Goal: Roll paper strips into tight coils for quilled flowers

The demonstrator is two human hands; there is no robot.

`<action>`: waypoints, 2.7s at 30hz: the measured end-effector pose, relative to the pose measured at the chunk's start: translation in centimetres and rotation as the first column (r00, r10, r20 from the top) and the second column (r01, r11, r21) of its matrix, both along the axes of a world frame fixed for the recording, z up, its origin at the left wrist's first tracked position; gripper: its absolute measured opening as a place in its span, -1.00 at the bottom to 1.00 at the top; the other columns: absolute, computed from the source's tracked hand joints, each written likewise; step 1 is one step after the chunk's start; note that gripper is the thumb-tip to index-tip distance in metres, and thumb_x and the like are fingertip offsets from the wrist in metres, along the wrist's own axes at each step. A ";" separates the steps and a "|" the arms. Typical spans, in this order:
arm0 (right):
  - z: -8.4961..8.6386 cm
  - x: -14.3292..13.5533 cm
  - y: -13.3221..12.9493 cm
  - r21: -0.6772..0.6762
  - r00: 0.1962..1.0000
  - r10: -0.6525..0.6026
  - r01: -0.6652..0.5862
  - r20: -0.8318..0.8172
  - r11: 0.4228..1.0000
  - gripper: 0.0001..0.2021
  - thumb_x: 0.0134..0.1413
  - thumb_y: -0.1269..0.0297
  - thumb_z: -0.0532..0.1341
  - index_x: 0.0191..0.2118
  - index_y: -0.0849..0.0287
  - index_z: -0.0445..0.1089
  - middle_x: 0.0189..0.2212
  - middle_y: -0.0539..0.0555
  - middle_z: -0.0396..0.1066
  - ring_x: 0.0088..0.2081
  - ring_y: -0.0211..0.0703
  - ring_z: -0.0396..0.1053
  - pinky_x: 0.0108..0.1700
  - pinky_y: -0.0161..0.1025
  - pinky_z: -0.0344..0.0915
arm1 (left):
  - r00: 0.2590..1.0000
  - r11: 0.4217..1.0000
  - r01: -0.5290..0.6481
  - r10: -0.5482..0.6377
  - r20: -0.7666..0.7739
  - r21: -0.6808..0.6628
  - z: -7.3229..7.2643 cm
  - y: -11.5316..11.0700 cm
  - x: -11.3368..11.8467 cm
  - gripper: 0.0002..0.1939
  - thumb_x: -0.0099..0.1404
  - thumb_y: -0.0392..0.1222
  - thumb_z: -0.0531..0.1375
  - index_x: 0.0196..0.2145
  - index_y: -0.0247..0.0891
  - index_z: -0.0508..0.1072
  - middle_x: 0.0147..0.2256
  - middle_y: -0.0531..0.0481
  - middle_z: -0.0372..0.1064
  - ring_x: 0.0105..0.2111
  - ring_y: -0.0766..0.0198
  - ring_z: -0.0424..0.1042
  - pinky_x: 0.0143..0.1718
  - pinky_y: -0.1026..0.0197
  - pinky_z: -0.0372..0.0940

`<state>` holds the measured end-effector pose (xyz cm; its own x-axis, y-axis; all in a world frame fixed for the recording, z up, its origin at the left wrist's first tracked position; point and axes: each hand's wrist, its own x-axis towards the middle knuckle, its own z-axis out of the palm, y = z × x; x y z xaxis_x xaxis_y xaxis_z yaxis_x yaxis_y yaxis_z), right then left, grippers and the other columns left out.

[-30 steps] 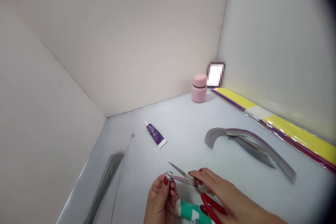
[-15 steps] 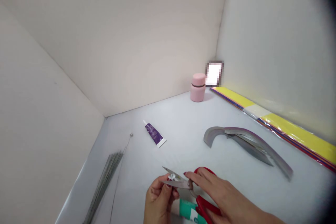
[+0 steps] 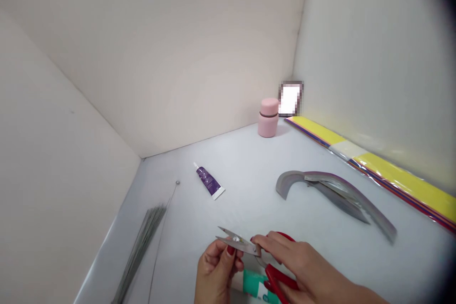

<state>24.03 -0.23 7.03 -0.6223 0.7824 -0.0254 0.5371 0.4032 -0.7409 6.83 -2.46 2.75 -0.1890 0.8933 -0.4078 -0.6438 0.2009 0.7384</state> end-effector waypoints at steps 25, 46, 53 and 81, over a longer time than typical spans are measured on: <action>-0.9 -0.9 0.9 -0.225 0.925 -0.185 0.113 -0.332 0.968 -0.83 0.10 0.26 0.12 -0.29 0.16 0.44 -0.37 0.10 0.42 -0.32 -0.15 0.37 -0.28 -0.25 0.29 | 0.963 0.989 0.028 0.012 -0.268 0.144 0.1 -1.0 0.2 -0.79 -0.16 -0.10 0.41 -0.50 -0.19 0.59 -0.58 0.03 0.48 -0.58 0.39 0.39 -0.50 0.40 0.29; -2.5 -2.8 -0.1 -0.057 0.867 -0.157 0.148 -0.474 0.987 -0.79 0.14 0.29 0.10 -0.30 0.18 0.49 -0.49 0.08 0.46 -0.43 -0.21 0.39 -0.37 -0.33 0.27 | 0.583 0.872 0.099 0.340 -0.738 0.480 -0.5 -1.6 0.3 -0.76 -0.04 -0.45 0.27 -0.44 -0.15 0.59 -0.52 0.01 0.53 -0.55 0.29 0.49 -0.50 0.41 0.37; -3.1 -2.9 -0.1 0.046 0.864 -0.078 0.116 -0.498 0.992 -0.80 0.15 0.35 0.08 -0.26 0.19 0.46 -0.45 0.09 0.47 -0.39 -0.21 0.40 -0.34 -0.34 0.28 | 0.641 0.875 0.060 0.335 -0.691 0.480 -0.7 -1.5 0.5 -0.86 -0.06 -0.41 0.28 -0.53 -0.20 0.56 -0.58 -0.01 0.51 -0.58 0.26 0.47 -0.53 0.37 0.38; -3.9 -3.2 0.1 -0.126 0.850 -0.232 0.195 -0.472 0.973 -0.83 0.10 0.26 0.14 -0.29 0.21 0.44 -0.42 0.10 0.46 -0.37 -0.18 0.39 -0.32 -0.30 0.31 | 0.510 0.933 0.050 0.283 -0.812 0.357 -1.1 -1.5 0.2 -0.85 0.00 -0.33 0.25 -0.46 -0.11 0.57 -0.51 0.04 0.54 -0.53 0.29 0.49 -0.45 0.42 0.33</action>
<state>20.86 -0.16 3.14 -0.3886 0.9050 0.1732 0.1733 0.2564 -0.9509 7.07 -3.96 1.65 -0.4021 0.8705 0.2838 0.3159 -0.1591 0.9354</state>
